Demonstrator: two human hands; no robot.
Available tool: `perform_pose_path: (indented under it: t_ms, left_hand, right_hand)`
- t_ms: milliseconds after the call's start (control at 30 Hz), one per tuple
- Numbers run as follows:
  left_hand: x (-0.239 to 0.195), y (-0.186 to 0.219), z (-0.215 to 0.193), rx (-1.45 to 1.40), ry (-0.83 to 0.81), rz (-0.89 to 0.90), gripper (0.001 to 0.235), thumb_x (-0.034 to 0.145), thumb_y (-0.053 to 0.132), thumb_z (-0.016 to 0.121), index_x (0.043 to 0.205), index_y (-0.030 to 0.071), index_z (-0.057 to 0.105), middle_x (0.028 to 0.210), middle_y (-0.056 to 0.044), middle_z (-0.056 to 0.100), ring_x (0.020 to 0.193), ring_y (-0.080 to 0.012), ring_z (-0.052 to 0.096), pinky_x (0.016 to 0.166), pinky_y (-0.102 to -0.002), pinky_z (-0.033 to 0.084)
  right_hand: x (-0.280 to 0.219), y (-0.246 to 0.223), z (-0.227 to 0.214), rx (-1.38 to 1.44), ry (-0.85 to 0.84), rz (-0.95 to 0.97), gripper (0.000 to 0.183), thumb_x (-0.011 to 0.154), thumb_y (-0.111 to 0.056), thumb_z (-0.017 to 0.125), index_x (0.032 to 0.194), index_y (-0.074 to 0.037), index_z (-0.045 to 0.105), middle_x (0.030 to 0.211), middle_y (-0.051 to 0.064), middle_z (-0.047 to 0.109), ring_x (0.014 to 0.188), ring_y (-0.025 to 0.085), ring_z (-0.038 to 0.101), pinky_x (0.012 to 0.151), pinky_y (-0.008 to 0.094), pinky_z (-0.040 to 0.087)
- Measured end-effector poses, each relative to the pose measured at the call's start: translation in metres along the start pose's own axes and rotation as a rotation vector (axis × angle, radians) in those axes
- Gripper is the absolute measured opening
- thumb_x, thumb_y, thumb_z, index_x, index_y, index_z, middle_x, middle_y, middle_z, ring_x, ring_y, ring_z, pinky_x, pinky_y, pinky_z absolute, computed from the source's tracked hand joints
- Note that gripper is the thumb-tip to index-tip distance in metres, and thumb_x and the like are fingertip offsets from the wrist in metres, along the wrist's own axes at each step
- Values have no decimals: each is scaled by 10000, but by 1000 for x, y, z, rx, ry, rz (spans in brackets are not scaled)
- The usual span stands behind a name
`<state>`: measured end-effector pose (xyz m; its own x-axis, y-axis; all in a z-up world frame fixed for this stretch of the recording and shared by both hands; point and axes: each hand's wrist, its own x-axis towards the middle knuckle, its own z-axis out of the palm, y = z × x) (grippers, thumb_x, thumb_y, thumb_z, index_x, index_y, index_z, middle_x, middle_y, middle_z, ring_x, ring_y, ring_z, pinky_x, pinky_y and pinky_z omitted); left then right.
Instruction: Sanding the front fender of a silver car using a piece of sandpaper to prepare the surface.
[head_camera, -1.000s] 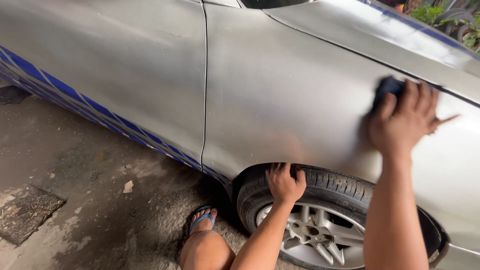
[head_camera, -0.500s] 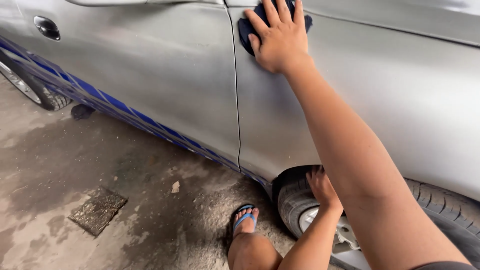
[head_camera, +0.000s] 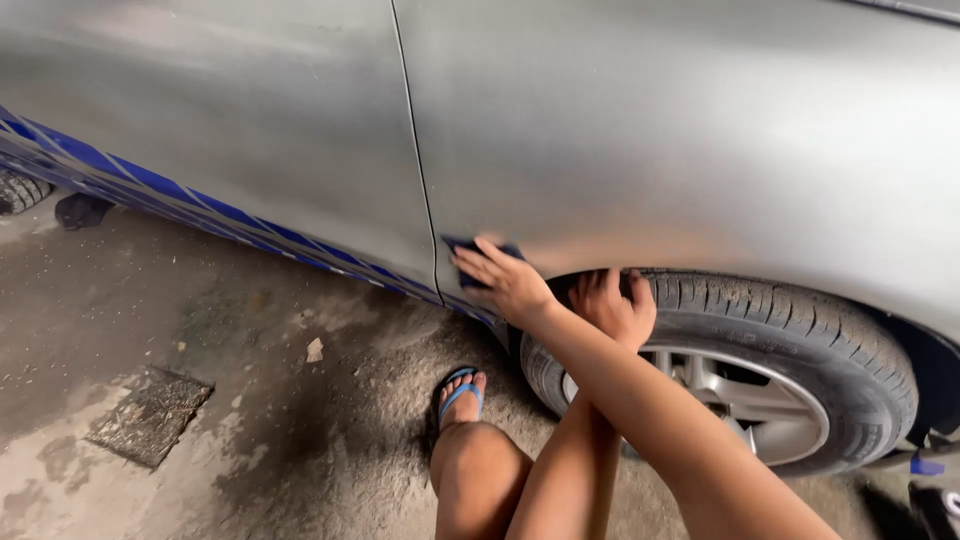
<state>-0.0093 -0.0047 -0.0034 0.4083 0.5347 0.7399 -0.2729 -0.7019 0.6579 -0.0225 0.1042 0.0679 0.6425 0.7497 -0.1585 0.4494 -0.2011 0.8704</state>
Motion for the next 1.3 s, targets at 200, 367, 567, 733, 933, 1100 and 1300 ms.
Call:
perform_pose_path:
  t_ms: [200, 367, 567, 733, 933, 1100, 1300]
  left_hand:
    - [-32, -6, 48, 75, 18, -189, 301, 908, 259, 730, 1165, 107, 698, 933, -125, 662, 934, -316, 683, 909, -476, 520]
    - [-14, -14, 6, -1, -242, -43, 369, 684, 271, 790, 1007, 122, 690, 927, -84, 677, 980, -357, 664, 922, -501, 460]
    - [5, -1, -8, -60, 42, 76, 140, 750, 269, 670, 847, 170, 693, 734, -25, 600, 742, -306, 680, 755, -421, 512]
    - [2, 5, -6, -57, -1, 39, 185, 738, 265, 645, 890, 180, 709, 754, -29, 622, 757, -317, 686, 743, -432, 509]
    - [22, 19, -39, -6, -17, 43, 184, 789, 247, 657, 705, 147, 527, 685, -13, 494, 707, -290, 622, 695, -413, 487]
    - [-43, -15, 58, 81, -53, -305, 424, 753, 442, 665, 1161, 335, 702, 1197, 37, 654, 1065, -183, 652, 872, -362, 500]
    - [-46, -49, 49, 1, -302, -135, 188, 874, 204, 556, 968, 110, 689, 1009, -143, 682, 922, -354, 617, 928, -508, 405]
  right_hand:
    - [16, 40, 28, 109, 520, 290, 429, 1042, -339, 422, 1463, -362, 503, 1684, -50, 310, 1578, 222, 186, 1295, 550, 175]
    - [-4, 187, 2, 444, 815, 565, 579, 977, -474, 670, 1530, -396, 514, 1603, 106, 398, 1492, 378, 302, 1164, 677, 212]
    - [-29, 236, 19, 689, 652, 825, 562, 1126, -578, 375, 1567, -248, 485, 1485, 315, 449, 1381, 513, 312, 1062, 729, 102]
    - [-27, 140, -11, 592, 847, 750, 586, 1110, -549, 204, 1611, -340, 424, 1586, 349, 254, 1430, 569, 157, 1062, 812, 79]
    - [12, -7, 1, 168, 81, 251, 497, 1066, -434, 271, 1560, -483, 244, 1745, -33, -68, 1596, 265, -110, 1304, 556, 11]
    - [63, 19, 31, 135, 654, 395, 418, 1017, -394, 546, 1430, -334, 547, 1588, 1, 428, 1509, 220, 337, 1182, 589, 288]
    - [63, 201, -51, 599, 820, 778, 483, 1041, -464, 598, 1508, -353, 548, 1396, 261, 536, 1283, 496, 422, 1062, 719, 165]
